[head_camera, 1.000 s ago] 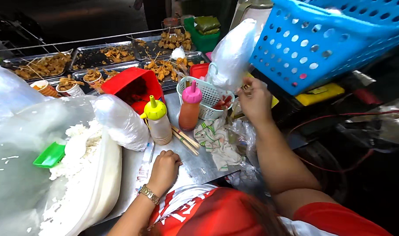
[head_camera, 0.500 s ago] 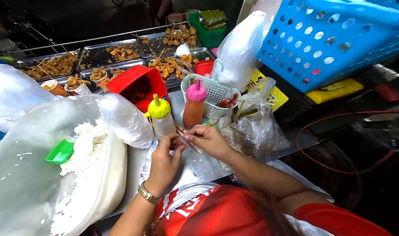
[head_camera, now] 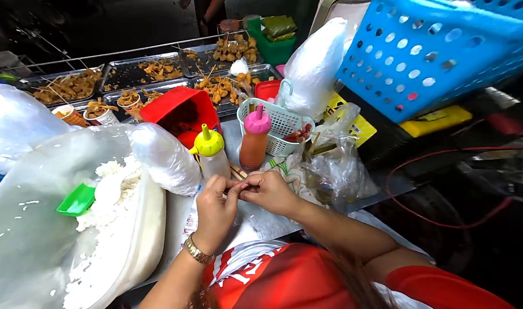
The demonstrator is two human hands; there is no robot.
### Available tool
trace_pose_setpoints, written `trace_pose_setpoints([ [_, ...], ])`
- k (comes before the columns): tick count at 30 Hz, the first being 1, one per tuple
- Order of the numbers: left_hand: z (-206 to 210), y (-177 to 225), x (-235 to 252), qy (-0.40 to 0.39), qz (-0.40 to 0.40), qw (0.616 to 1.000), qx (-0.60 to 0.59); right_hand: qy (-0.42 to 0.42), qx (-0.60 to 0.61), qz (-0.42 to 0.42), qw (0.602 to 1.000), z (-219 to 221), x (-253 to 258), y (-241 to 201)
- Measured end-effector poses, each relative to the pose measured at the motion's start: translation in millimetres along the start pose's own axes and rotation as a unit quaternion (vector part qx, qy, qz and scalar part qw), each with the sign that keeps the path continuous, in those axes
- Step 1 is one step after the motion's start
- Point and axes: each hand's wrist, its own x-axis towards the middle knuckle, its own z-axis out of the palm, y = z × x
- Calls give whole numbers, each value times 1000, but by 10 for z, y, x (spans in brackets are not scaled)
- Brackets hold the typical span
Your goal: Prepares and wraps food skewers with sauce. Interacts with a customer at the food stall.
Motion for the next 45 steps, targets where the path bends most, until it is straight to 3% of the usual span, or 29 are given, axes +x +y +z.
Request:
trace_pose_setpoints([
  [5,-66,40,55,-3,-133,978,-163,-29,76,9,997,31,10,31],
  [12,-483,244,267,56,-100,912,-393,-63,55,-35,996,115,-138,201],
  [15,-768,399,308,88,-47,916,-389,116,8,2,993,48,-107,304],
  [17,-828,500,281,108,-30,930,-349,258,-1,13,966,-2,39,399],
  [18,-825,530,259,103,-29,939,-328,289,0,29,957,-30,116,419],
  [25,-576,330,183,36,-77,943,-322,303,-28,69,950,115,554,665],
  [30,-461,287,147,20,-189,899,-395,362,64,-126,922,122,398,681],
  [32,-413,229,140,3,-218,891,-398,350,103,-173,915,49,264,554],
  [35,-350,166,138,-24,-247,883,-399,293,31,-165,941,-176,7,325],
  [39,-302,131,153,-23,-218,926,-308,205,-163,-166,951,-468,-218,183],
  [45,-314,14,115,-34,-124,961,-246,113,-352,-168,914,-749,-349,93],
])
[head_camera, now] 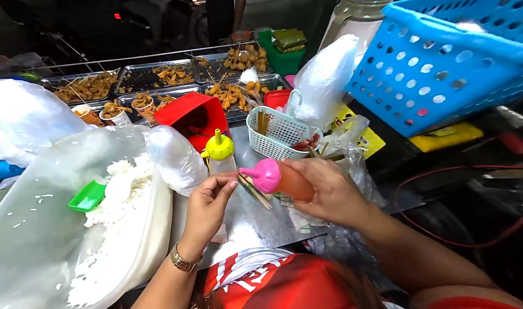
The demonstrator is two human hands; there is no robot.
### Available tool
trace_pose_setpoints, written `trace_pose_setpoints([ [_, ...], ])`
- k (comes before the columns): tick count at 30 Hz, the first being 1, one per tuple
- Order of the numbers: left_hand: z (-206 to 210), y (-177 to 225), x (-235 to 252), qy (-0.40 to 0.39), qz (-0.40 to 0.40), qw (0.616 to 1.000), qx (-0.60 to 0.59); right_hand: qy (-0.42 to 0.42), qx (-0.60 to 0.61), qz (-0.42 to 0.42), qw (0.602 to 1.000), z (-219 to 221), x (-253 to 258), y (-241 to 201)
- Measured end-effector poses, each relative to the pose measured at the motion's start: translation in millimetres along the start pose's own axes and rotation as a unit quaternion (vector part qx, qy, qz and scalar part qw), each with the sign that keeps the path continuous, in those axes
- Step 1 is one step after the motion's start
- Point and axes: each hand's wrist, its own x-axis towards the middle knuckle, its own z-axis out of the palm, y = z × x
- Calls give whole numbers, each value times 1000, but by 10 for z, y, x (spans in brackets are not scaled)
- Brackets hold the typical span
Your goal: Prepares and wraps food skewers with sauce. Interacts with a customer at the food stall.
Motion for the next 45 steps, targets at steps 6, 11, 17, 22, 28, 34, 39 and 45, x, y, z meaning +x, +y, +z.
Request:
trace_pose_setpoints([
  [6,-5,39,-23,1,37,999,26,-4,-56,-35,998,-164,36,66],
  [11,-29,37,-18,11,62,996,70,-8,-85,-68,994,-255,104,83],
  [17,-56,-6,-8,1,147,962,230,-32,-133,-104,985,-307,187,96],
  [22,-42,28,17,-38,173,936,303,-63,-173,-145,972,-404,322,85],
  [28,21,62,70,-60,125,946,293,-85,-216,-215,949,-615,635,-49],
  [34,167,296,213,-63,-99,991,61,-17,-283,-332,900,-851,1041,-319],
  [39,219,390,240,-50,-149,986,-54,-24,-342,-444,828,-1047,1331,-486],
  [45,224,394,240,-53,-142,986,-69,-51,-384,-477,789,-1136,1426,-621],
])
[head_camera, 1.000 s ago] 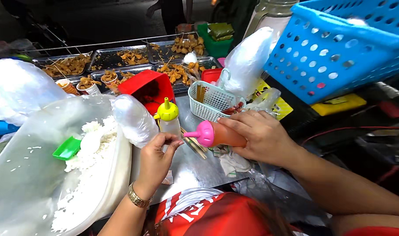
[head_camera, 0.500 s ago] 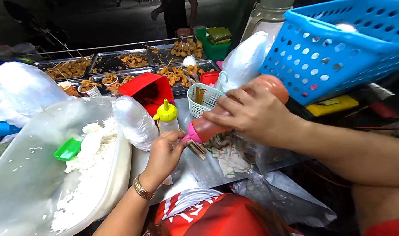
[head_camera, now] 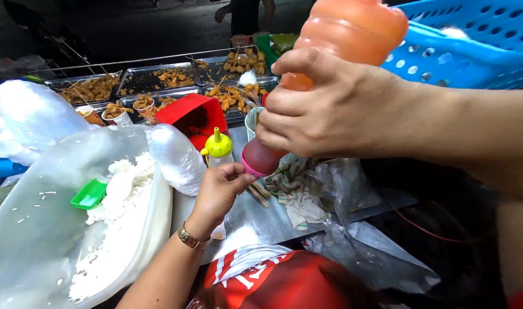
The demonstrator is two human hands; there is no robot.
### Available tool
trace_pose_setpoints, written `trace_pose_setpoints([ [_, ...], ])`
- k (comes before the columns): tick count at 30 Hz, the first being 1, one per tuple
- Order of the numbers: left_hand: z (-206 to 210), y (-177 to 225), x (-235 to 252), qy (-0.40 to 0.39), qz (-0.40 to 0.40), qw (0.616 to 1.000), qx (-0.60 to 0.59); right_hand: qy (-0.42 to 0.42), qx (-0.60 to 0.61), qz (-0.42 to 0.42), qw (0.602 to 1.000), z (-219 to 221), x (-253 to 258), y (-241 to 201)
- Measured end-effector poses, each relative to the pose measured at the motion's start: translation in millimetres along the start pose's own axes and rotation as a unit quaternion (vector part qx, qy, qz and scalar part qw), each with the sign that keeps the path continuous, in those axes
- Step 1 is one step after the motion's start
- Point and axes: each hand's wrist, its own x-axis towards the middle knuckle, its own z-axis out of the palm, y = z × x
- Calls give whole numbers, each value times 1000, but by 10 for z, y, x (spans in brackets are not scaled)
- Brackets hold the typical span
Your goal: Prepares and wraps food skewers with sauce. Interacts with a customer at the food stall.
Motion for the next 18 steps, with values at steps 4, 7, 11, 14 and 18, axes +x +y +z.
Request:
trace_pose_setpoints([
  [4,11,2,3,2,-1,1000,-4,-4,6,-10,1000,-34,27,21],
  [7,22,3,2,5,2,1000,-2,-4,9,-12,1000,-46,34,32],
  [11,27,6,-1,11,3,1000,1,0,13,-10,1000,-49,35,39],
  [14,24,-4,3,10,7,1000,2,2,17,-9,1000,-40,33,42],
  [18,27,-12,10,12,9,1000,7,4,17,-10,1000,-29,21,42],
])
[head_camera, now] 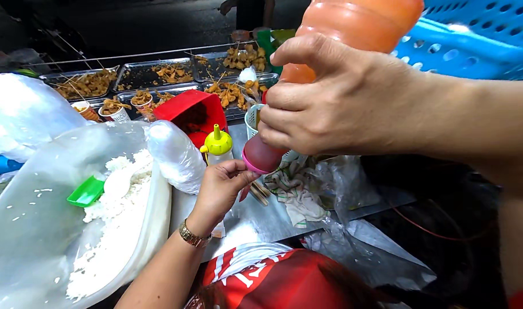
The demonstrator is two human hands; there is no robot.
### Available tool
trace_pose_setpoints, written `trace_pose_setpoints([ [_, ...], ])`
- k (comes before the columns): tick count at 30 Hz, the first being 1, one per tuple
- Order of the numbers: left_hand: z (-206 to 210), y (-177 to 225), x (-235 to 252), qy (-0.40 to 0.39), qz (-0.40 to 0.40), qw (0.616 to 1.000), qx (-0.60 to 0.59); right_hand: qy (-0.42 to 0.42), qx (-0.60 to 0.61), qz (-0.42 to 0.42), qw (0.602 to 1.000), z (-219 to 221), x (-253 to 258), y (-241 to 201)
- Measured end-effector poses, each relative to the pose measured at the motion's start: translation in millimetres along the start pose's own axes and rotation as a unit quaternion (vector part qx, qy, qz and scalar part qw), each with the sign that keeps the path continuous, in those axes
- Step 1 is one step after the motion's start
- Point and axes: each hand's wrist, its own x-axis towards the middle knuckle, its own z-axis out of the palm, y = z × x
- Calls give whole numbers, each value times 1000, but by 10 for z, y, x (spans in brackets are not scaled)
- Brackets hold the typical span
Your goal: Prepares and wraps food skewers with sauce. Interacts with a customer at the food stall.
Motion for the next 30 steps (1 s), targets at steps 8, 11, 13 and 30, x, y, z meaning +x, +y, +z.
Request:
trace_pose_setpoints([
  [8,15,0,11,1,4,1000,10,-2,2,3,1000,13,-31,0],
  [11,4,-16,18,-4,13,1000,19,2,1,8,1000,27,-49,2],
  [13,1,-21,21,-4,19,999,25,1,10,17,1000,34,-72,2],
  [30,-233,312,-57,74,105,991,43,-15,504,437,745,854,-683,-437],
])
